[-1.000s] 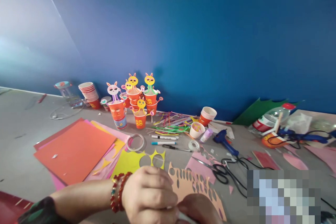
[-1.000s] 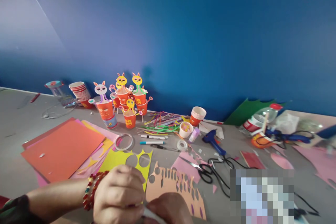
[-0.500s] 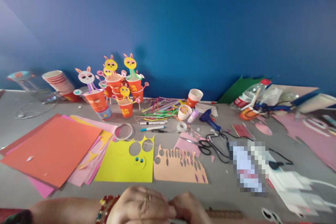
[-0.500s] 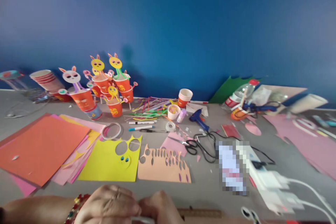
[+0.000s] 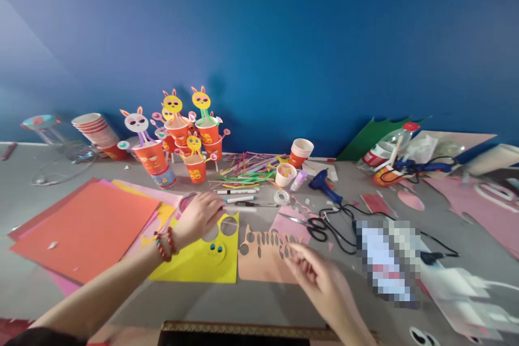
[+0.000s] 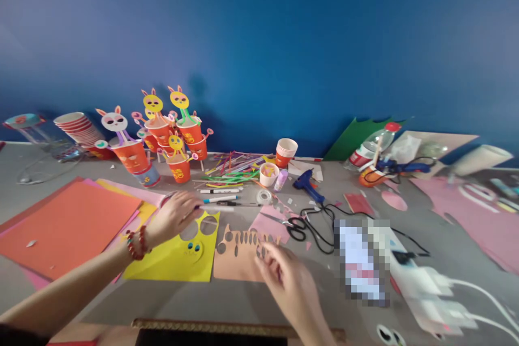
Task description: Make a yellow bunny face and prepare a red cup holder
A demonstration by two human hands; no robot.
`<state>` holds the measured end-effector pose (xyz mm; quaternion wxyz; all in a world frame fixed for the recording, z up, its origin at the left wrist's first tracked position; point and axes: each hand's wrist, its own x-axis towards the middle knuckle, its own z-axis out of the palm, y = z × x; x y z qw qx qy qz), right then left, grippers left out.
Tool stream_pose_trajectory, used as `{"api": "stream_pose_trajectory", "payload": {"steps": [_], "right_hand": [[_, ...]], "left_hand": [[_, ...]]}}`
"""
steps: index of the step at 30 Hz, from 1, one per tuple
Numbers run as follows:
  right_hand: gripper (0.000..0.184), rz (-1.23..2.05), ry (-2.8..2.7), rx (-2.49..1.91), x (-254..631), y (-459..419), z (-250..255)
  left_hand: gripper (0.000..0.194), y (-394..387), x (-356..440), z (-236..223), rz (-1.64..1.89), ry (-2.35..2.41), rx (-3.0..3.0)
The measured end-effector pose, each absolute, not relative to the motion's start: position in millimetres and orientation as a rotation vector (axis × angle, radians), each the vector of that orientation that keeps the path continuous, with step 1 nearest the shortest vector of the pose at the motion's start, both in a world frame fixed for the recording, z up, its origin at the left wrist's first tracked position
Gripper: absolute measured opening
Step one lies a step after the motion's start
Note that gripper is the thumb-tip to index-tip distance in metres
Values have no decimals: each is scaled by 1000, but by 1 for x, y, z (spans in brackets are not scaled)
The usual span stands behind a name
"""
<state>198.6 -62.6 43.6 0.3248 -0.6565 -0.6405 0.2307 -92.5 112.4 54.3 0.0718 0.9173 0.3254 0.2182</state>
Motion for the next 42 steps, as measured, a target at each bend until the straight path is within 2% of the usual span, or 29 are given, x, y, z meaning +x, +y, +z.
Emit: {"api": "stream_pose_trajectory", "payload": {"steps": [4, 14, 20, 24, 27, 31, 32, 35, 37, 39, 42], "right_hand": [[23, 354, -1682, -1835, 247, -60, 32], [27, -42, -1781, -2010, 285, -38, 1], [30, -50, -1903, -2088, 284, -28, 7], [31, -7, -1970, -2093, 287, -19, 14], [22, 29, -1982, -2101, 289, -15, 20], [15, 71, -1950, -2117, 295, -24, 30], [15, 77, -1947, -2125, 298, -29, 32], [13, 232, -1858, -2087, 306, -46, 33], [16, 520, -1654, -1936, 308, -58, 28], [25, 782, -1390, -1744, 306, -66, 17], [37, 884, -1165, -1609, 297, -73, -2]], "left_hand": [[25, 136, -96, 38, 606, 1136, 2679], [29, 154, -100, 8, 653, 1241, 2740], [25, 155, -95, 11, 622, 1247, 2766], [26, 126, -66, 23, 594, 1015, 2786], [31, 92, -37, 31, 431, 729, 2776], [83, 58, -11, 27, 177, 515, 2764], [90, 53, -9, 24, 153, 514, 2770], [90, 48, -7, 16, 121, 544, 2767], [87, 48, -8, 14, 139, 552, 2740], [87, 48, -9, 14, 185, 562, 2706], [88, 47, -9, 15, 244, 584, 2700]]}}
